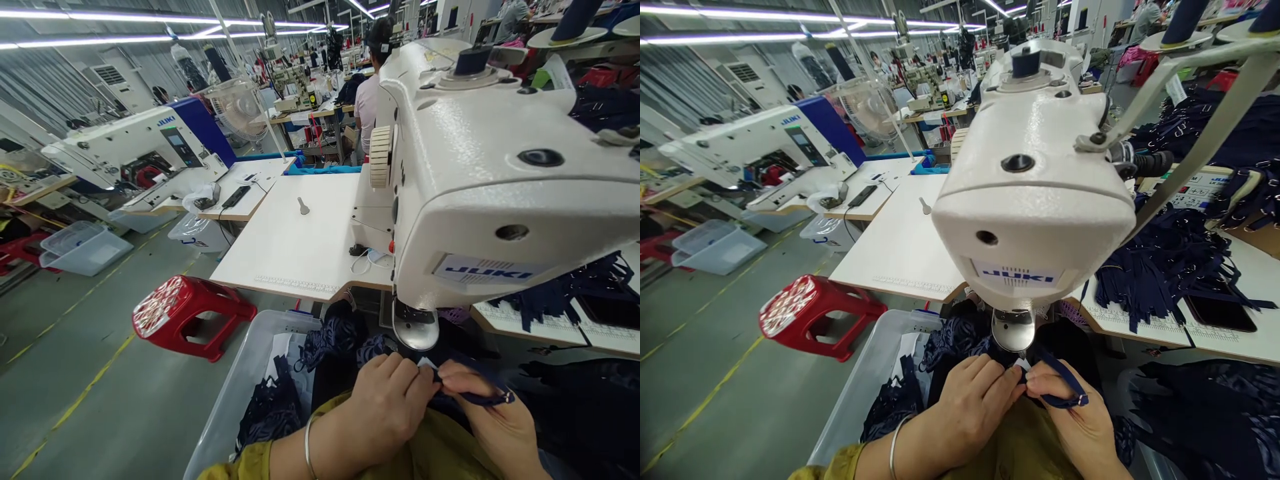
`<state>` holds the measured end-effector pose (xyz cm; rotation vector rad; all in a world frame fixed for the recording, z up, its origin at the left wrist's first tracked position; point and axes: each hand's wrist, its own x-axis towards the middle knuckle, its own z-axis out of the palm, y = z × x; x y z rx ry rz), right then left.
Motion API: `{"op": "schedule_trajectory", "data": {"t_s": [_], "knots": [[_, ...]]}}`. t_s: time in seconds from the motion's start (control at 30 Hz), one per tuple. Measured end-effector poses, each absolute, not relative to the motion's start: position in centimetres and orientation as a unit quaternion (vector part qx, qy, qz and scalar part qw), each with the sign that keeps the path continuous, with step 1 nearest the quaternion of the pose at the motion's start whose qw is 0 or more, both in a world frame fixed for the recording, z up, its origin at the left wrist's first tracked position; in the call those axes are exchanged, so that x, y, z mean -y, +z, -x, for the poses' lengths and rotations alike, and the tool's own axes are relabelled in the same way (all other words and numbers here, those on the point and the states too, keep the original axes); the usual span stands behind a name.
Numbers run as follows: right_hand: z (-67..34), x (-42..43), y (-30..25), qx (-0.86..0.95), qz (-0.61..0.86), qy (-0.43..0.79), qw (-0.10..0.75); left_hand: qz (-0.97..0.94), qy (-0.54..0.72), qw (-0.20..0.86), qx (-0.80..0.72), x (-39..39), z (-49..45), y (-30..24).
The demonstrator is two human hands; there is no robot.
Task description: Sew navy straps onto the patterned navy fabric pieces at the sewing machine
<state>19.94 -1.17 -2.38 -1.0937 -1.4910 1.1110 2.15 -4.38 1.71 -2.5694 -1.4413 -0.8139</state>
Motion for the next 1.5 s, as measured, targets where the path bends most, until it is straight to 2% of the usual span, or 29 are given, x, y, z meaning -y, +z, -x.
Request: {"op": "schedule_trajectory", "data": {"t_s": [0.1,0.23,0.3,0.43,0.57,0.67,0.77,0.93,1.03,1.27,1.4,1.5], "knots": [[-20.5,0.4,-1.6,0.620,0.439,0.482,0.435,0.830,-0.268,-0.025,0.489,4.2,-2.1,1.8],[-20.4,-0.9,-0.2,0.612,0.488,0.517,0.346,0.787,-0.284,-0.178,0.517,3.0,-1.4,3.0],[-19.7,-1.6,0.3,0.615,0.506,0.493,0.350,0.772,-0.278,-0.196,0.537,2.0,-0.8,3.6],[-17.8,-3.0,0.4,0.664,0.495,0.396,0.397,0.806,-0.244,-0.057,0.536,0.2,0.5,3.3],[-17.1,-3.9,-0.6,0.655,0.518,0.393,0.386,0.859,-0.254,0.059,0.441,0.2,1.1,2.3],[-17.4,-4.4,-1.2,0.612,0.518,0.465,0.376,0.871,-0.270,0.064,0.406,1.1,0.9,1.5],[-17.7,-4.8,-1.3,0.575,0.498,0.536,0.367,0.857,-0.259,0.089,0.437,1.9,0.5,0.9],[-18.2,-5.3,-1.2,0.554,0.508,0.554,0.358,0.858,-0.214,0.141,0.445,2.2,0.1,0.8],[-18.3,-6.3,-1.0,0.572,0.504,0.522,0.382,0.852,-0.208,0.154,0.456,2.1,-0.2,0.8],[-17.9,-9.2,-0.7,0.712,0.485,0.377,0.341,0.809,-0.256,0.168,0.503,1.4,-1.4,0.7],[-17.7,-10.3,-1.1,0.745,0.463,0.301,0.375,0.807,-0.242,0.164,0.513,1.2,-1.5,0.8],[-17.7,-10.9,-1.1,0.748,0.463,0.288,0.379,0.802,-0.243,0.157,0.523,1.1,-1.6,0.8]]}}
